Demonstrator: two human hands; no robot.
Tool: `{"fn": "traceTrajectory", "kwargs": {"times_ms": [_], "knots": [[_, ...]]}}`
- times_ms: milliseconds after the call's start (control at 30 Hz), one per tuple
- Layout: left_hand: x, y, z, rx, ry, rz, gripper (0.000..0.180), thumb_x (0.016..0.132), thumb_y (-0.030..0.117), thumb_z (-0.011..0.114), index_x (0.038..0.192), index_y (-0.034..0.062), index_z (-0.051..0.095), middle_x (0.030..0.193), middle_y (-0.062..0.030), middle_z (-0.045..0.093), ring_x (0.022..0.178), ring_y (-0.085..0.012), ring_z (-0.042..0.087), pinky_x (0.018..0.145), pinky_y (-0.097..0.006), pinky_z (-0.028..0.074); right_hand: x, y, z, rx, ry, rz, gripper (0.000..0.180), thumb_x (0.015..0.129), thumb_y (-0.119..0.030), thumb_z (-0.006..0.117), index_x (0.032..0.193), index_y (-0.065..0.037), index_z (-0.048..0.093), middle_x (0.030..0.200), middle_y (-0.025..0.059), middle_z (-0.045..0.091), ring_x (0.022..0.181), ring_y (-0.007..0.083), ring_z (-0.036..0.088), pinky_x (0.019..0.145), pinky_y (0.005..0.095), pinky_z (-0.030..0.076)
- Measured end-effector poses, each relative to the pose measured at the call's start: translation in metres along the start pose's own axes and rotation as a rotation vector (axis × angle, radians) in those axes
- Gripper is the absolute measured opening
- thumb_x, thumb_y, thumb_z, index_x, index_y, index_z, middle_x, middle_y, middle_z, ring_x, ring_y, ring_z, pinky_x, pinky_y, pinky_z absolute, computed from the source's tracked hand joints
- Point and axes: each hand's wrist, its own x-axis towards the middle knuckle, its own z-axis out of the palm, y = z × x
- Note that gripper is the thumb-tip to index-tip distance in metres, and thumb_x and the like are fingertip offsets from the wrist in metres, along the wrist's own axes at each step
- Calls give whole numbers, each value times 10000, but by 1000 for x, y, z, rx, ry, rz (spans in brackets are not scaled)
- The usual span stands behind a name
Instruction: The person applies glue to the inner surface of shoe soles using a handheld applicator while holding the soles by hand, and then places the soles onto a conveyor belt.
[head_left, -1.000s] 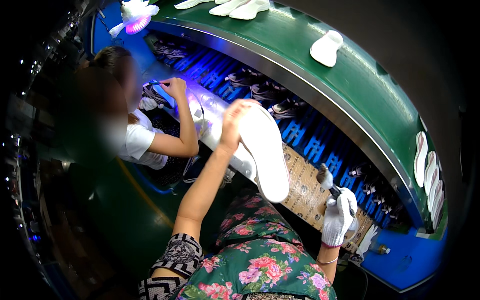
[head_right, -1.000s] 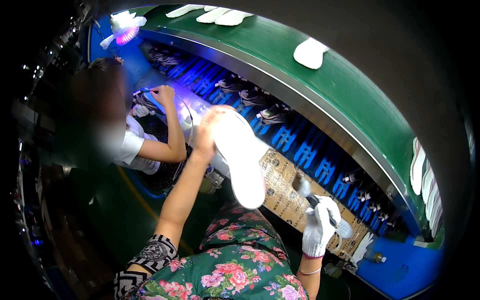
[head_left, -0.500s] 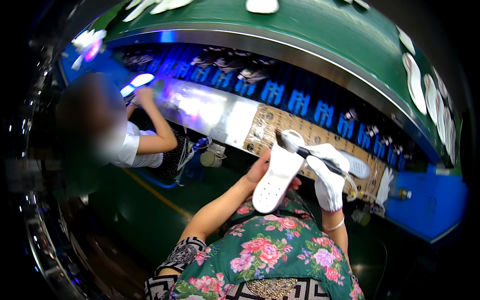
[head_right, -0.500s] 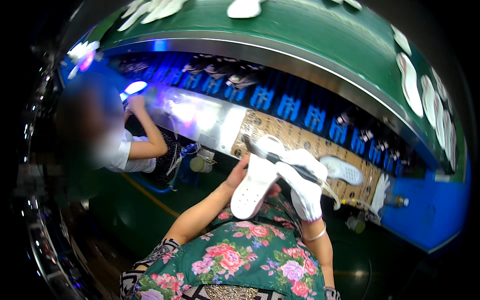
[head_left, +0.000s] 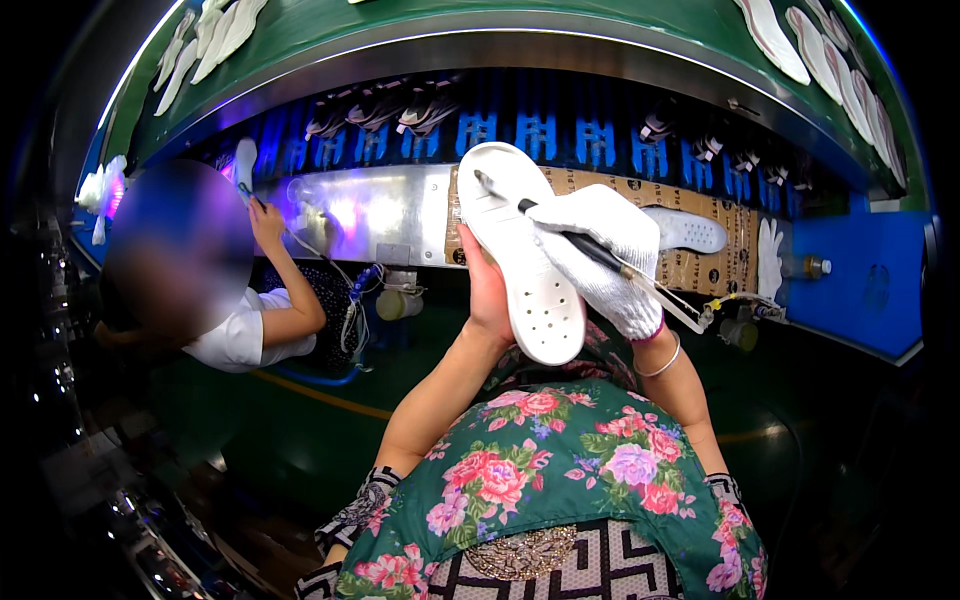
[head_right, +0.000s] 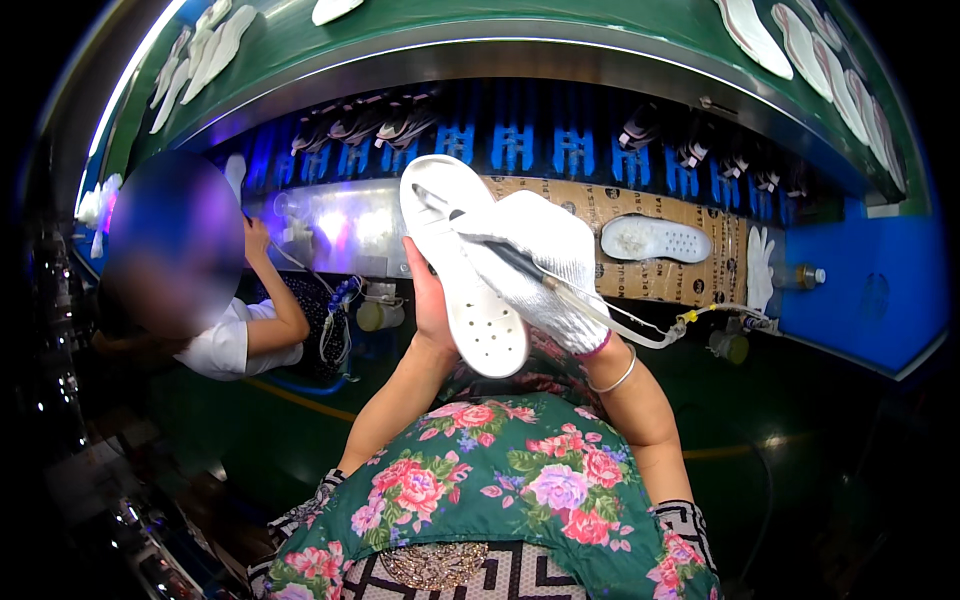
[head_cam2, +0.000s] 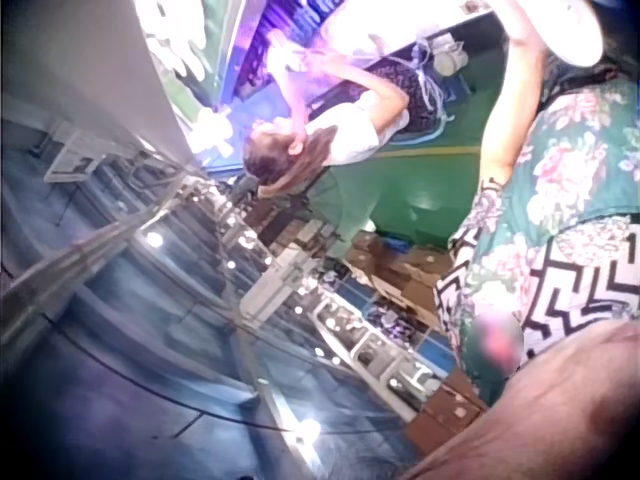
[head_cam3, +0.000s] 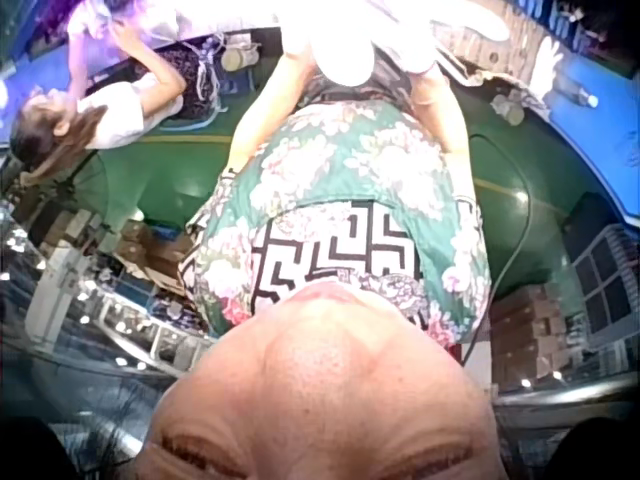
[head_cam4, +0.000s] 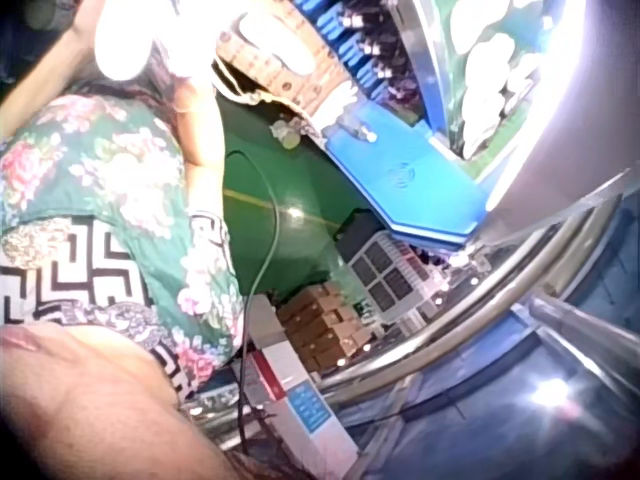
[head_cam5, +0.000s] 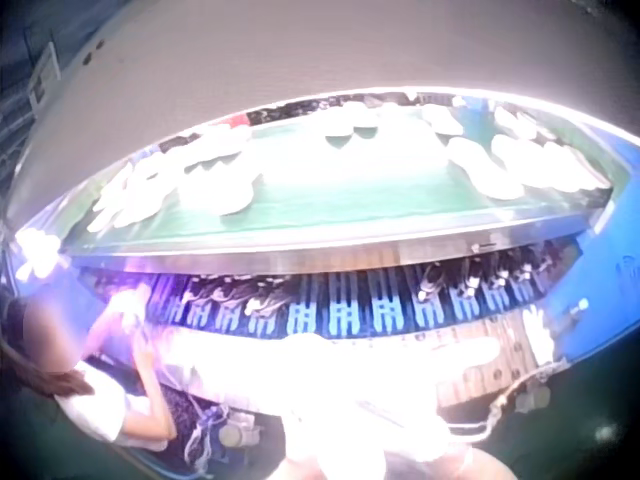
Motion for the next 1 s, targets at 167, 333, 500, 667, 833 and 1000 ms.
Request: {"fn": "traceTrajectory", "kwargs": {"times_ms": [167, 333, 500, 667, 833, 1000], "knots": [[9, -9, 3, 325, 184, -13, 968, 869, 813, 139, 1511, 97, 243, 1480, -132, 389, 1338, -311, 414, 1104, -461, 354, -4, 16, 2, -248, 63, -129, 278, 757, -18, 717, 1034, -46, 720, 958, 118, 697, 850, 243, 674, 757, 322, 533], [9, -6, 6, 477, 335, -125, 1010, 832, 853, 140, 1500, 104, 255, 1429, -153, 431, 1303, -310, 458, 1080, -464, 389, -18, 3, 17, -256, -39, -108, 271, 764, -100, 773, 1032, -111, 729, 886, 69, 699, 748, 221, 668, 697, 309, 530], [11, 3, -8, 408, 209, -39, 975, 858, 824, 138, 1492, 94, 261, 1422, -139, 439, 1289, -302, 473, 1068, -452, 413, -12, 5, 8, 128, 113, 93, 252, 732, -12, 747, 983, -39, 734, 911, 95, 710, 811, 191, 677, 739, 300, 523], [11, 17, -12, 430, 277, -8, 952, 875, 806, 125, 1466, 83, 307, 1362, -126, 494, 1234, -265, 524, 1040, -406, 442, -5, 6, 24, -247, -62, -275, 317, 721, -78, 744, 1031, -141, 731, 808, 54, 666, 695, 259, 633, 662, 351, 501], [13, 27, -16, 451, 273, 91, 948, 854, 829, 216, 1473, 115, 293, 1352, -104, 484, 1201, -244, 533, 1014, -416, 468, -6, 12, 18, 83, -74, 7, 212, 751, -91, 721, 961, -93, 744, 911, 75, 722, 820, 219, 676, 743, 325, 534], [13, 38, -27, 429, 205, 81, 939, 862, 821, 219, 1477, 115, 293, 1353, -96, 488, 1207, -257, 532, 982, -435, 491, -8, 11, 28, -220, -140, -277, 261, 783, -115, 722, 1039, -167, 731, 912, 57, 696, 814, 237, 673, 748, 340, 536]]}}
